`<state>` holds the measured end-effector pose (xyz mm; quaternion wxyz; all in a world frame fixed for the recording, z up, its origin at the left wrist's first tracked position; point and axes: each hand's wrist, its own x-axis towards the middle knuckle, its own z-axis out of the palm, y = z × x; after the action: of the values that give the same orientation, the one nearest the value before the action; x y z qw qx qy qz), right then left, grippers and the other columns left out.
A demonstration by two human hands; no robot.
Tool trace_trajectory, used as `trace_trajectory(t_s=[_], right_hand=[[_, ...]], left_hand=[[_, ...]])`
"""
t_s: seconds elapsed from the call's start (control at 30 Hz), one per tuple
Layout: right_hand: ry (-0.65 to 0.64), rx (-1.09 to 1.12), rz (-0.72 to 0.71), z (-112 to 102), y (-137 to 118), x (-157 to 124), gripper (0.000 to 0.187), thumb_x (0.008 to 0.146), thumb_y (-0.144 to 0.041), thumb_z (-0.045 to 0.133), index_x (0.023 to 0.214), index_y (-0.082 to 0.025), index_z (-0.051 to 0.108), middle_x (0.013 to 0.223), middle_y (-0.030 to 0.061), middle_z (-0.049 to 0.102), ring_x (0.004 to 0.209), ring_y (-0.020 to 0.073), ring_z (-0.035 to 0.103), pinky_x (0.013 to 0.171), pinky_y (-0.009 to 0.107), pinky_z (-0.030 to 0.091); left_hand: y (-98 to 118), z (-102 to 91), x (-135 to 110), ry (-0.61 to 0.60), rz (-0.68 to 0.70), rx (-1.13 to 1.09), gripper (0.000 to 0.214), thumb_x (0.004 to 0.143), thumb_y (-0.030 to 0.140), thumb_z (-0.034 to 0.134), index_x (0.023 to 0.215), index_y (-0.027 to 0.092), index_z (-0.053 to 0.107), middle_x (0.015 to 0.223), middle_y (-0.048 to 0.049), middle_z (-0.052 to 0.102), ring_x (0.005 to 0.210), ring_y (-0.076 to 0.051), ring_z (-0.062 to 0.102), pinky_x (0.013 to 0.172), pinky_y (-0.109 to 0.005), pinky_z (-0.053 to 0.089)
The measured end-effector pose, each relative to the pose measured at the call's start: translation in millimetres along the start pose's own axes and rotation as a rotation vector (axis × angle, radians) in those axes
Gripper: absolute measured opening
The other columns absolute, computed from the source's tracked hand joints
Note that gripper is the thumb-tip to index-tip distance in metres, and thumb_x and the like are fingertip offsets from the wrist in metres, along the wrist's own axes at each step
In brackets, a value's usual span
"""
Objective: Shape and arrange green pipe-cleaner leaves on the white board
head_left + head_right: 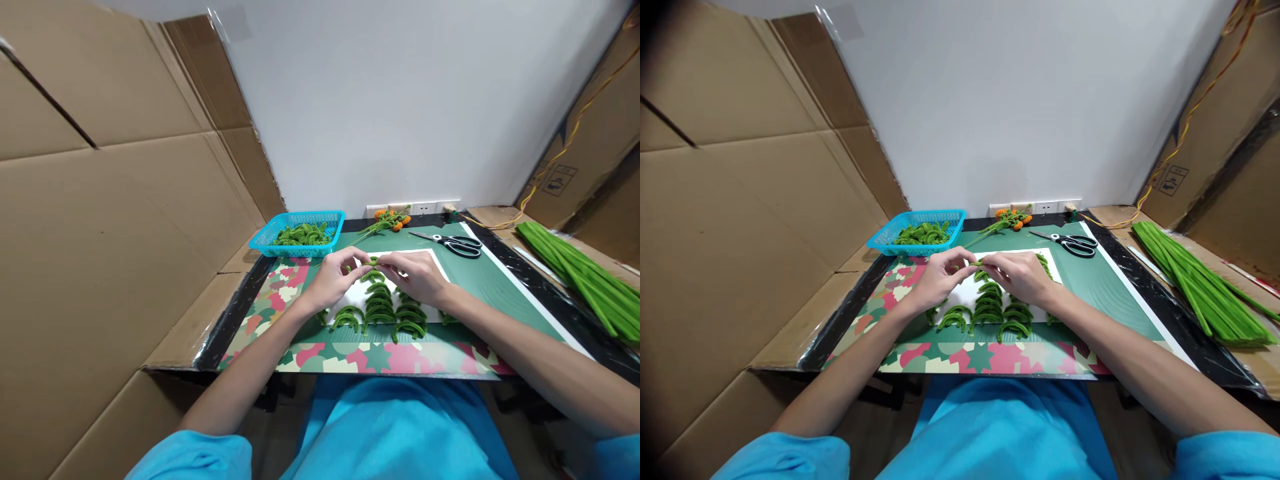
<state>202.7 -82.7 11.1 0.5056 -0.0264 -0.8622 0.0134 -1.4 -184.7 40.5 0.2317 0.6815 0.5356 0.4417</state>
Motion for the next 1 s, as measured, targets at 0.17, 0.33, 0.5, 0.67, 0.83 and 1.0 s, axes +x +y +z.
trace_trajectory(t_s=[0.17,0.33,0.5,0.67,0.83,1.0], right_hand=[[-0.004,0.044,0.104,3.5,2.2,-5.9,0.018,0.106,-0.027,0.062,0.095,-0.019,0.073,0.061,-0.0046,0.065,0.049,0.0079,0.054,0.053,0.022,0.038],[-0.011,0.056,0.120,2.4,1.6,-6.5,0.020,0.104,-0.026,0.063,0.091,-0.018,0.075,0.060,-0.0041,0.066,0.048,0.0073,0.054,0.053,0.021,0.038],[-0.054,0.017,0.110,3.0,2.4,-7.2,0.021,0.105,-0.028,0.061,0.092,-0.019,0.075,0.065,-0.0019,0.073,0.048,0.0078,0.057,0.053,0.022,0.039],[-0.055,-0.024,0.081,3.1,3.6,-8.9,0.019,0.104,-0.026,0.062,0.092,-0.020,0.075,0.062,-0.0029,0.072,0.048,0.0082,0.058,0.053,0.023,0.037],[-0.017,-0.043,0.050,3.9,3.8,-9.1,0.017,0.103,-0.024,0.063,0.091,-0.020,0.074,0.060,-0.0040,0.069,0.048,0.0080,0.058,0.053,0.023,0.036],[-0.034,-0.073,-0.027,5.7,4.3,-9.0,0.019,0.104,-0.024,0.062,0.090,-0.019,0.073,0.057,-0.0048,0.066,0.045,0.0078,0.054,0.052,0.025,0.034]], left_hand=[[-1.6,1.3,-1.0,0.014,0.121,0.122,0.018,0.098,0.034,0.070,0.101,0.016,0.072,0.095,-0.0024,0.069,0.069,-0.009,0.057,0.060,-0.021,0.045],[-4.5,1.4,-1.6,-0.004,0.191,0.200,0.015,0.100,0.030,0.067,0.105,0.017,0.071,0.098,-0.0031,0.070,0.073,-0.010,0.060,0.063,-0.022,0.047],[-5.5,0.5,-2.6,-0.034,0.217,0.224,0.013,0.101,0.029,0.065,0.104,0.018,0.070,0.098,-0.0024,0.068,0.071,-0.009,0.061,0.064,-0.022,0.048],[-5.5,0.1,-3.4,-0.042,0.210,0.221,0.012,0.100,0.029,0.066,0.105,0.019,0.070,0.098,-0.0020,0.067,0.071,-0.009,0.060,0.064,-0.022,0.047],[-4.1,-0.1,-2.9,-0.060,0.202,0.241,0.012,0.100,0.029,0.066,0.104,0.019,0.070,0.096,-0.0016,0.067,0.070,-0.009,0.060,0.064,-0.022,0.046],[-3.2,-0.1,-3.7,-0.091,0.209,0.301,0.014,0.101,0.031,0.064,0.104,0.019,0.071,0.092,-0.0015,0.067,0.070,-0.010,0.059,0.064,-0.023,0.045]])
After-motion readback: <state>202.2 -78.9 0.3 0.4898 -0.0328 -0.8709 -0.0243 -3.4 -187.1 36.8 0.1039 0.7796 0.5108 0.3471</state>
